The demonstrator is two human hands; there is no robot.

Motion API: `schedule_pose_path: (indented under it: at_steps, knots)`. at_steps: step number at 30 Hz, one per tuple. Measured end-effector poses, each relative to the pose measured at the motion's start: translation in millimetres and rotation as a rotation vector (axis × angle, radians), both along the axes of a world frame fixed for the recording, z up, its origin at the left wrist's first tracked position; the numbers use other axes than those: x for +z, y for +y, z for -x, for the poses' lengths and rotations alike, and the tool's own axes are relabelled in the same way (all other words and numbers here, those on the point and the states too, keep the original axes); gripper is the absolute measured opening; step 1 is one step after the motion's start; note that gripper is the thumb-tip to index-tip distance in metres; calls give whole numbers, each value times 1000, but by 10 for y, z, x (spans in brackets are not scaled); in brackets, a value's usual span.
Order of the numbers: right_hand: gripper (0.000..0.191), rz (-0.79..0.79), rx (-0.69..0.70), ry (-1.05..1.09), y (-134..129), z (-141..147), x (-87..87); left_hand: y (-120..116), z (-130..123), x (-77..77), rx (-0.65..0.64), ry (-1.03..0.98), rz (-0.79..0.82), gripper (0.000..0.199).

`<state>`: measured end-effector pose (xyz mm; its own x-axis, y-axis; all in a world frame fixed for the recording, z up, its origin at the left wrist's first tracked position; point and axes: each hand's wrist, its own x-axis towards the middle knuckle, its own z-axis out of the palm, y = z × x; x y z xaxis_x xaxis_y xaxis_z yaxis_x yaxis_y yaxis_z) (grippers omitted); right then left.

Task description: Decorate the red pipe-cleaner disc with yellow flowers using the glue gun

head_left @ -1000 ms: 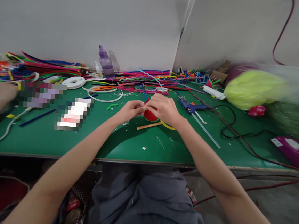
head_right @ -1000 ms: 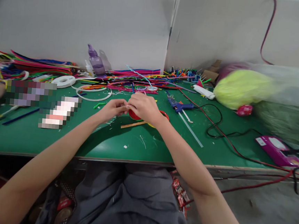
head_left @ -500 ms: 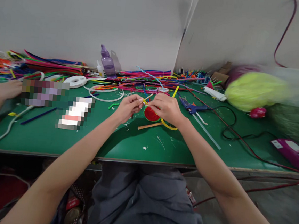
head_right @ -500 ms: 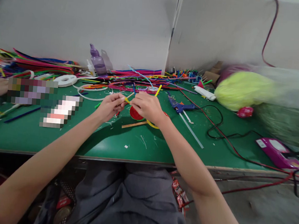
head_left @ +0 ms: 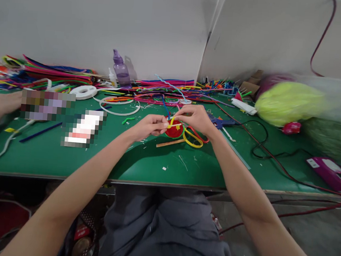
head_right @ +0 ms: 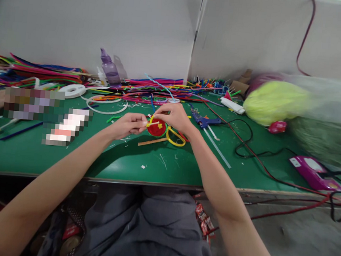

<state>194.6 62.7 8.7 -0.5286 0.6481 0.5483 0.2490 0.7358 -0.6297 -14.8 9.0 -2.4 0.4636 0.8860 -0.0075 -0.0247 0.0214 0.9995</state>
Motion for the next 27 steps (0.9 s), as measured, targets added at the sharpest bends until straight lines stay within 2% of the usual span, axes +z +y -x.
schedule_pose_path:
  at_steps: [5, 12, 19, 27]
  knots:
    - [15, -159, -22, -23, -77, 63, -10, 14, 3, -18, 38, 113, -41, 21]
    - [20, -373, -9, -71, -99, 119, -86, 62, 17, -58, 121, 90, -80, 17]
    - [20, -353, -29, -100, -104, 93, -81, 127, 33, -142, 214, 23, -108, 18]
    - [17, -397, -13, -136, -44, 78, -153, 128, 25, -102, 259, -153, -144, 22]
